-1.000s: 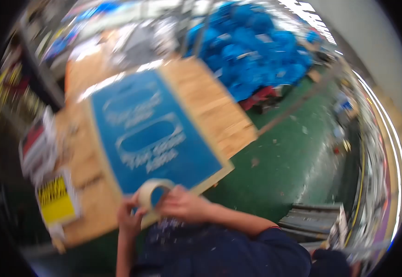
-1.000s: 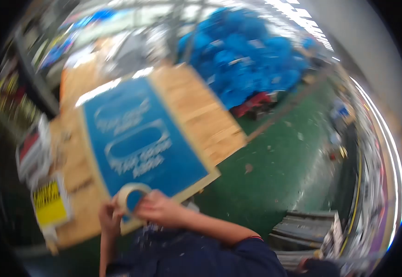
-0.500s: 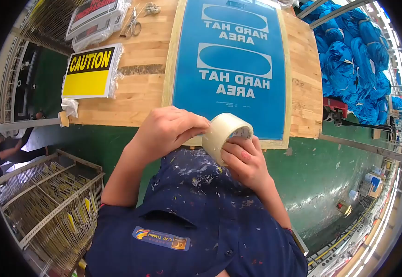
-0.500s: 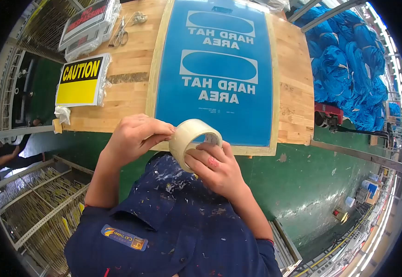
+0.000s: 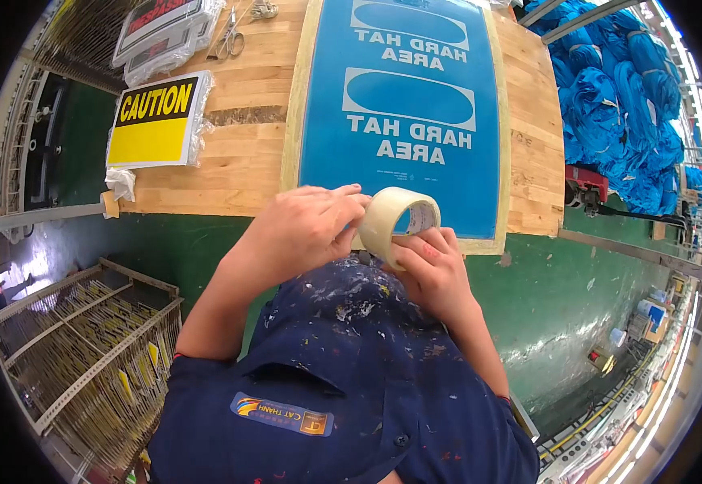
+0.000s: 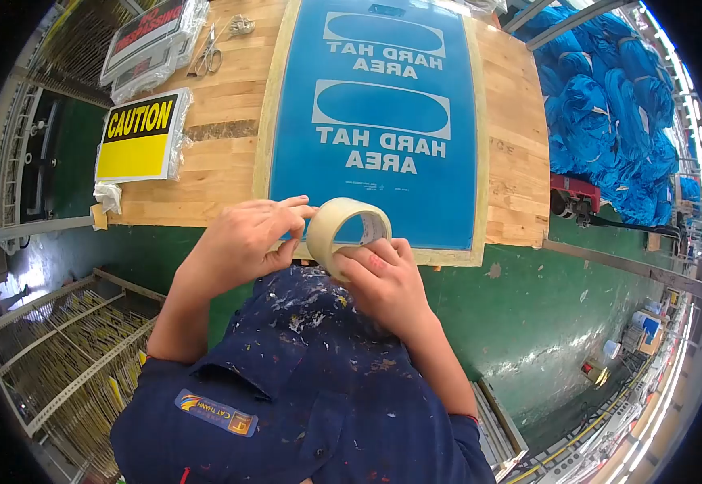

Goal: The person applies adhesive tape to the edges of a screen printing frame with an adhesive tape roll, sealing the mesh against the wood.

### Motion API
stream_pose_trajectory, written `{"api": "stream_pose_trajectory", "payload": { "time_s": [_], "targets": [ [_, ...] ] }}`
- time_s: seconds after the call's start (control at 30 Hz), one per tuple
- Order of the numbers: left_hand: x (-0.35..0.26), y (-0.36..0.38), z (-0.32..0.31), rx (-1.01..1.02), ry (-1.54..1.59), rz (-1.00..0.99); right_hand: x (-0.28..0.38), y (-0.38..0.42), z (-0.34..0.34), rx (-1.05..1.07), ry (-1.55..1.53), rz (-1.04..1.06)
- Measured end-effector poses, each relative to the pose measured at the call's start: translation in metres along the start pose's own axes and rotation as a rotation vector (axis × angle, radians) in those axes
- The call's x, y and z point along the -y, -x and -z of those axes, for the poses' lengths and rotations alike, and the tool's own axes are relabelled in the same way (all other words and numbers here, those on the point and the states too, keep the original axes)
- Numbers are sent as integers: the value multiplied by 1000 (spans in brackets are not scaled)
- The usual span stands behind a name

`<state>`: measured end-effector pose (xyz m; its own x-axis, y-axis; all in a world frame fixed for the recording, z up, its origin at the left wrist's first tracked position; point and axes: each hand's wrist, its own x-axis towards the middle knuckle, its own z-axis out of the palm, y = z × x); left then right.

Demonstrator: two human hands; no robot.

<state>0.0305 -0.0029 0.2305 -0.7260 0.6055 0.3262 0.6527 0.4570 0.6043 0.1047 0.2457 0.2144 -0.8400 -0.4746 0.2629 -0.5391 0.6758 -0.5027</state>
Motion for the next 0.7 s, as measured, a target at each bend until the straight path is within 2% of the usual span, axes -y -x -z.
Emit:
{"api": "stream_pose_trajectory", "payload": {
  "time_s": [0.1, 0.2, 0.3, 0.4, 0.43, 0.53, 0.57, 0.7],
  "targets": [
    [-2, 3, -1, -64, 19, 47, 0, 5, 1, 56, -80, -57],
    [-10, 10, -10, -36, 97, 171, 2, 6, 1, 86, -138, -158],
    [-17, 18, -14, -157, 223, 257, 0, 6, 5, 110, -143, -290],
    [-24, 16, -28, -124, 434, 389, -16, 12, 18, 102, -211, -381],
    [-26, 14, -26, -81, 673, 541, -20, 15, 21, 113, -233, -390],
    [-12, 15, -46, -191, 1110, 591, -24, 26, 22, 158, -312, -448],
    [-9, 16, -41, -59, 1069, 644, -28, 27, 23, 173, -335, -462],
    [-19, 4, -51, 32, 798, 702, -43, 39, 25, 221, -366, -475]
  ]
}}
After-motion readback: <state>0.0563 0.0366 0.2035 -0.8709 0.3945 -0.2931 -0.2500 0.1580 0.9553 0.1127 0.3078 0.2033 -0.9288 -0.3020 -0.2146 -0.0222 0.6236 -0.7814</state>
